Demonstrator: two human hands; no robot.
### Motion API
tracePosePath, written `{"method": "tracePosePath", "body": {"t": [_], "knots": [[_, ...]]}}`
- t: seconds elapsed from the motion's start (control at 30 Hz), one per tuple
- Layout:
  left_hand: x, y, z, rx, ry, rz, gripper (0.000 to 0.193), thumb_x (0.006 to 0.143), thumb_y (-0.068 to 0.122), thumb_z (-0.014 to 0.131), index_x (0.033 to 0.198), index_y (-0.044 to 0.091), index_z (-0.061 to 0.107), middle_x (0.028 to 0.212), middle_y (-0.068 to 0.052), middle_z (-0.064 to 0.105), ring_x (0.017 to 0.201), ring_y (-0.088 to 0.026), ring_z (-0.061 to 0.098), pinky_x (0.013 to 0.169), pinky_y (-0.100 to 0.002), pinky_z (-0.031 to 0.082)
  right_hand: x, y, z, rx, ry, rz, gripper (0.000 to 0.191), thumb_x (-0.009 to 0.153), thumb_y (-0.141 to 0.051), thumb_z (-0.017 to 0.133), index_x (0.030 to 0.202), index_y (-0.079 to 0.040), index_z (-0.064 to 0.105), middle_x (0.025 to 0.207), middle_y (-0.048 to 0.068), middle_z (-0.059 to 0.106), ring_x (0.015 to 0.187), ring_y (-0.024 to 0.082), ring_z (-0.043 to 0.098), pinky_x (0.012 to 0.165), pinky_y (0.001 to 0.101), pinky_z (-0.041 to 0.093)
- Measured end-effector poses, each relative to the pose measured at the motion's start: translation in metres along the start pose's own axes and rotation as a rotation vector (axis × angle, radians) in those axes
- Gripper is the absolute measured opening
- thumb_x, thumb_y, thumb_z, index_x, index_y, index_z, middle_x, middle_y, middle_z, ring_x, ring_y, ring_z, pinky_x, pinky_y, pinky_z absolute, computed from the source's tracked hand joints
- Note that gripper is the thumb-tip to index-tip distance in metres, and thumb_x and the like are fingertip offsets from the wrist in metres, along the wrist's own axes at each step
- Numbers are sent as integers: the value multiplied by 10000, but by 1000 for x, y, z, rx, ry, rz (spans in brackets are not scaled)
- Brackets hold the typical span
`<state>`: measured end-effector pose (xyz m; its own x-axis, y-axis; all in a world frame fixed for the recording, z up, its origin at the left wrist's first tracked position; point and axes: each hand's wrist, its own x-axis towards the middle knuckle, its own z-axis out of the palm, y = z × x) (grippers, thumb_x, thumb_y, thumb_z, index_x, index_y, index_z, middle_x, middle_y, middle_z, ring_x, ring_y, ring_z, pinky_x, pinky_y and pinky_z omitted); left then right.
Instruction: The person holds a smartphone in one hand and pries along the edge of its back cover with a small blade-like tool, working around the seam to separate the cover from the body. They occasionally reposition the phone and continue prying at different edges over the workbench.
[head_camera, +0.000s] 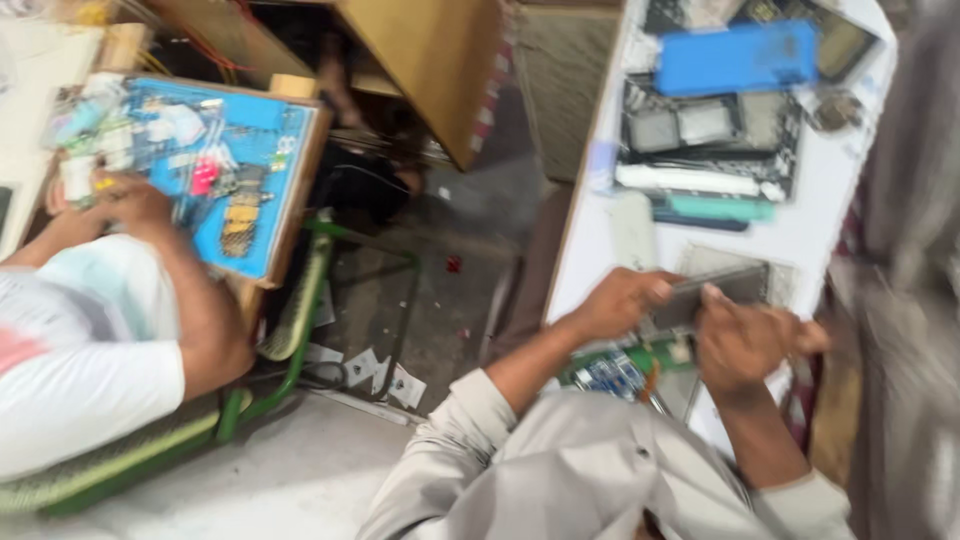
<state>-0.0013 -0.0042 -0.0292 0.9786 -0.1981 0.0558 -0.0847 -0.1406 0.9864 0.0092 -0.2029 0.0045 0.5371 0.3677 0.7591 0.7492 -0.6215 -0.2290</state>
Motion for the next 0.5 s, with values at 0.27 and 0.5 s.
{"method": "tracePosePath", "body": {"t": [0.27, 0.5], "knots": [[7, -1, 2, 113, 50, 153, 563, 1117, 508, 358, 1300, 89, 686, 941, -144, 757, 845, -262, 754, 814, -355, 592, -22, 17, 15, -121, 15, -9, 227, 901, -21, 852, 1102, -126, 844, 884, -40, 586, 889, 182, 541, 942, 440, 269], [8, -1, 0, 111, 44, 157, 549, 1123, 498, 374, 1293, 85, 694, 898, -146, 738, 848, -270, 756, 811, -370, 592, -25, 18, 19, -99, 4, -6, 268, 853, -5, 859, 1083, -143, 848, 806, -61, 545, 871, 185, 533, 948, 446, 262]]}}
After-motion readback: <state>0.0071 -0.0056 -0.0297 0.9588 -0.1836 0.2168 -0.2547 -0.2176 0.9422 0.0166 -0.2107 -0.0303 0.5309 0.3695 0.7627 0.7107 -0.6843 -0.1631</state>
